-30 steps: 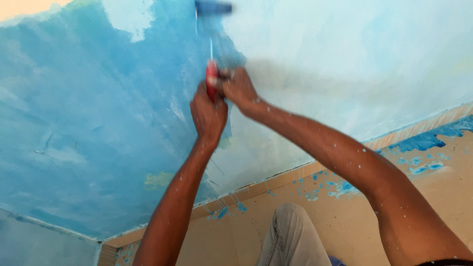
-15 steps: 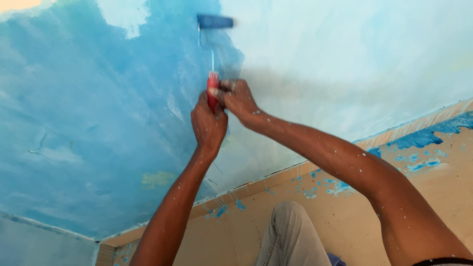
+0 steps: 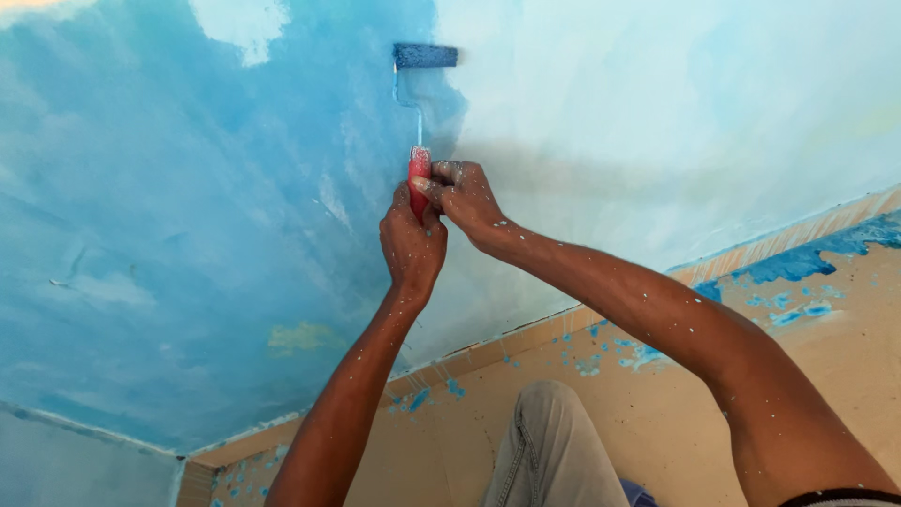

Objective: The person sits on the floor of a small room and paints the wall and ceiling blue using a paint roller. They roll paint across unpainted patches, dip the roller into a bucket of blue paint, and continue coating the wall and ceiling surfaces.

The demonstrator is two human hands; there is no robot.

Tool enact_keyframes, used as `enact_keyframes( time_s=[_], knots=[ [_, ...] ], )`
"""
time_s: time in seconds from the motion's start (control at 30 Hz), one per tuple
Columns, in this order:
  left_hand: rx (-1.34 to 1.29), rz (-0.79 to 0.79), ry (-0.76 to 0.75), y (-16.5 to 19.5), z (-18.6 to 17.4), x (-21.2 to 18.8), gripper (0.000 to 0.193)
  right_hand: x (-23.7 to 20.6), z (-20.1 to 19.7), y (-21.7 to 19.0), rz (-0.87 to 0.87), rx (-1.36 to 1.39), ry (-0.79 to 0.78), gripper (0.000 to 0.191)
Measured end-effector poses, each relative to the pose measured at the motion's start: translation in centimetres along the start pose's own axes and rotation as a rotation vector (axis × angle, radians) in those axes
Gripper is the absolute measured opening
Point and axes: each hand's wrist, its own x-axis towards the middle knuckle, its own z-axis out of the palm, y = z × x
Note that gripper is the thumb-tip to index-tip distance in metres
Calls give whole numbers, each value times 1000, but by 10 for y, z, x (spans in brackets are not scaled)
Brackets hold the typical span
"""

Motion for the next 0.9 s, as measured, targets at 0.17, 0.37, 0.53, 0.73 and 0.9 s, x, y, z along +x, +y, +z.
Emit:
enact_keyframes(
  time_s=[0.17,0.37,0.53,0.73,0.9],
  knots=[
    [-25,60,35,25,10,43,29,34,-16,-35,-27,-75,130,19],
    [-55,35,15,42,15,64,28,50,-39,-64,-77,-51,65,21],
    [-41,59,31,20,6,9,34,5,-18,-18,49,-128,66,24],
    [-36,1,-3,36,11,34,33,28,-28,-32,-2,-33,101,24],
    [-24,17,10,38,19,57,26,49,-46,-52,-6,-62,71,23]
  ],
)
